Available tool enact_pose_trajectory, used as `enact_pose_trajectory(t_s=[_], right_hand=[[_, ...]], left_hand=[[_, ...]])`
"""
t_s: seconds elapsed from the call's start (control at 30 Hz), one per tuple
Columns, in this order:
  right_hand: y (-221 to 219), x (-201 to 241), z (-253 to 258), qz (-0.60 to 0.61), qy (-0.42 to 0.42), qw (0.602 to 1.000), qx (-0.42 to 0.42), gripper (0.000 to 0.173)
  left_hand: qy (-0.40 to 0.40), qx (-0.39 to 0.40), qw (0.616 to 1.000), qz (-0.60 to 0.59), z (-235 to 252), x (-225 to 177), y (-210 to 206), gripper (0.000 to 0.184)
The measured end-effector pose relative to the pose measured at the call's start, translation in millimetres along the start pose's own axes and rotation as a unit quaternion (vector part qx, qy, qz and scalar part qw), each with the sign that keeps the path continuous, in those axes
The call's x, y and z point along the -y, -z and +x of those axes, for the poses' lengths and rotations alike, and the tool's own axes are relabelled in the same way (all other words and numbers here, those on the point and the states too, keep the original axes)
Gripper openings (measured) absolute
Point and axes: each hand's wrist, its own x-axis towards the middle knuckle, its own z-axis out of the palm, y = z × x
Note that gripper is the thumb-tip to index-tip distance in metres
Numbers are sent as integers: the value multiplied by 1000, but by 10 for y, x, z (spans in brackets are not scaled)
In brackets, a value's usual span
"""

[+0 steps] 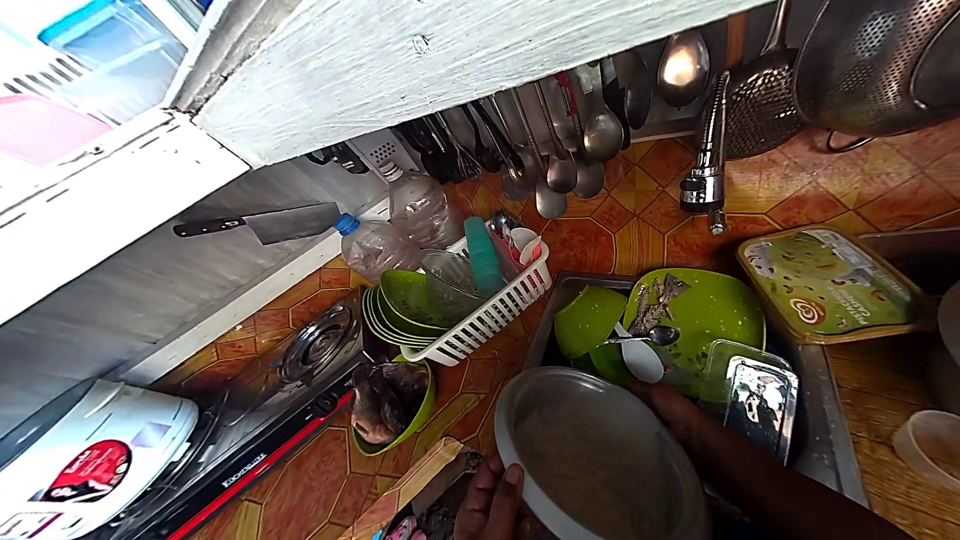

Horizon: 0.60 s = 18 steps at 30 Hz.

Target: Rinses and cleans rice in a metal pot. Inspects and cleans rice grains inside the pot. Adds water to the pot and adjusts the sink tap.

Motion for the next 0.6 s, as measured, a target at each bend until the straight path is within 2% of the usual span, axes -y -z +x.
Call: enact_pose_trajectory(t_s=[0.6], right_hand=[[8, -10, 60, 39, -12, 999, -8, 23]], left_hand=[[-7, 13, 1000, 16, 17, 2, -54, 26]])
